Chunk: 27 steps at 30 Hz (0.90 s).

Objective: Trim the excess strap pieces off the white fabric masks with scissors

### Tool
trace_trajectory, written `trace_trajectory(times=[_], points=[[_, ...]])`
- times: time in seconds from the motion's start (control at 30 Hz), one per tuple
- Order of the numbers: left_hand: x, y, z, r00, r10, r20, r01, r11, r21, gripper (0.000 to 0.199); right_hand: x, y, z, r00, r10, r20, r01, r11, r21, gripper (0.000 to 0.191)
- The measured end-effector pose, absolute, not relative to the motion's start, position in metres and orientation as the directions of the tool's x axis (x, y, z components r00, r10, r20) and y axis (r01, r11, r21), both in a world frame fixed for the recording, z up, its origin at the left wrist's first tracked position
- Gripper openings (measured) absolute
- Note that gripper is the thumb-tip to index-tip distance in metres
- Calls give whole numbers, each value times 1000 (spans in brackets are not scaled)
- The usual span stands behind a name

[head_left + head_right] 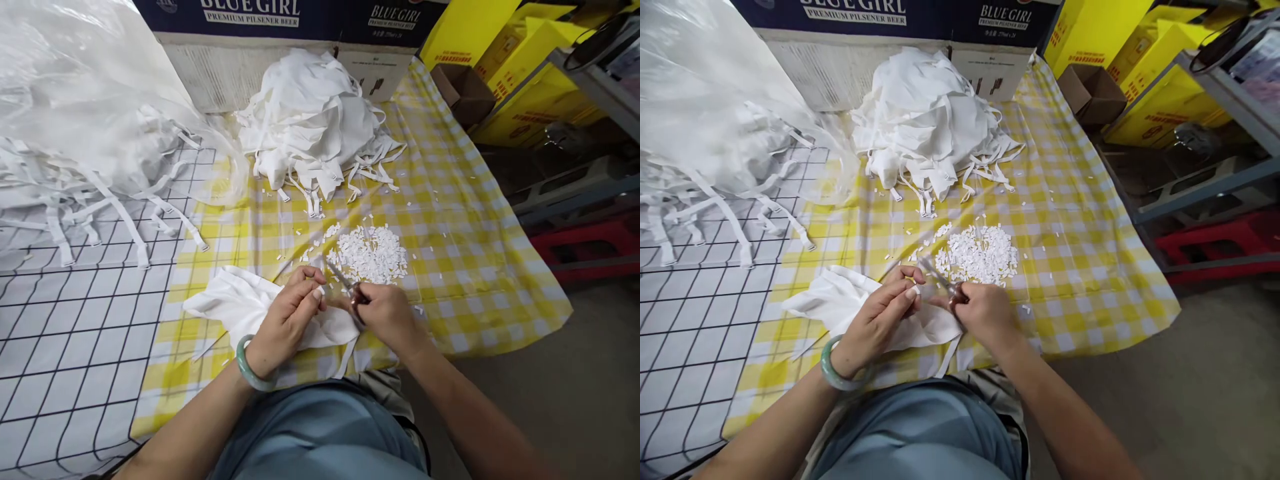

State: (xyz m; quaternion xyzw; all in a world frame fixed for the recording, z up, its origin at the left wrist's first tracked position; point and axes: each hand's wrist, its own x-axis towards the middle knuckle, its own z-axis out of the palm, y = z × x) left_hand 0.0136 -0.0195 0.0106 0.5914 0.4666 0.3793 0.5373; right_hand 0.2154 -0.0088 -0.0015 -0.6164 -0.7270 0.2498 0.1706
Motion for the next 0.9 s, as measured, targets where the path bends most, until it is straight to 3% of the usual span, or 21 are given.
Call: trace_trajectory(times=[0.1,0.2,0.27,0.37,0.43,0.5,0.57,0.63,0.7,0.73,0.83,0.9], points=[[-18,-27,16,318,947,-34,337,-79,938,31,224,-13,5,-211,977,-10,796,166,-582,34],[-55,-52,11,236,972,5,633,-157,758,15,213,-30,9,-404,915,-10,745,322,-584,47],[-72,-72,3,234,972,7,717,-177,674,34,195,-45,10,-480,876,-49,707,354,-613,33],[-77,-89,4,283,958,-45,648,-157,745,23,160,-57,16,-489,865,-111,579,227,-783,27],[-74,-80,20,253,967,-38,562,-115,819,14,137,-46,27,-504,857,-103,358,99,-928,23],[-70,-51,50,155,988,27,480,-99,872,9,118,-14,46,-510,860,-28,94,23,-995,19],[-65,-2,88,19,987,157,411,-151,899,7,106,38,75,-439,894,83,-61,62,-996,22],[-60,59,125,-108,944,312,381,-251,890,8,103,103,112,-261,943,207,21,219,-975,24],[-53,120,149,-160,902,401,374,-321,870,11,110,167,148,-1,934,356,302,340,-891,23],[-49,145,153,-176,890,422,374,-336,865,14,116,193,163,53,924,380,363,336,-869,22],[-43,181,127,-237,872,429,411,-310,857,24,132,234,173,120,906,406,469,309,-827,29],[-49,172,89,-257,873,415,460,-267,847,18,134,225,150,101,912,397,510,295,-808,33]])
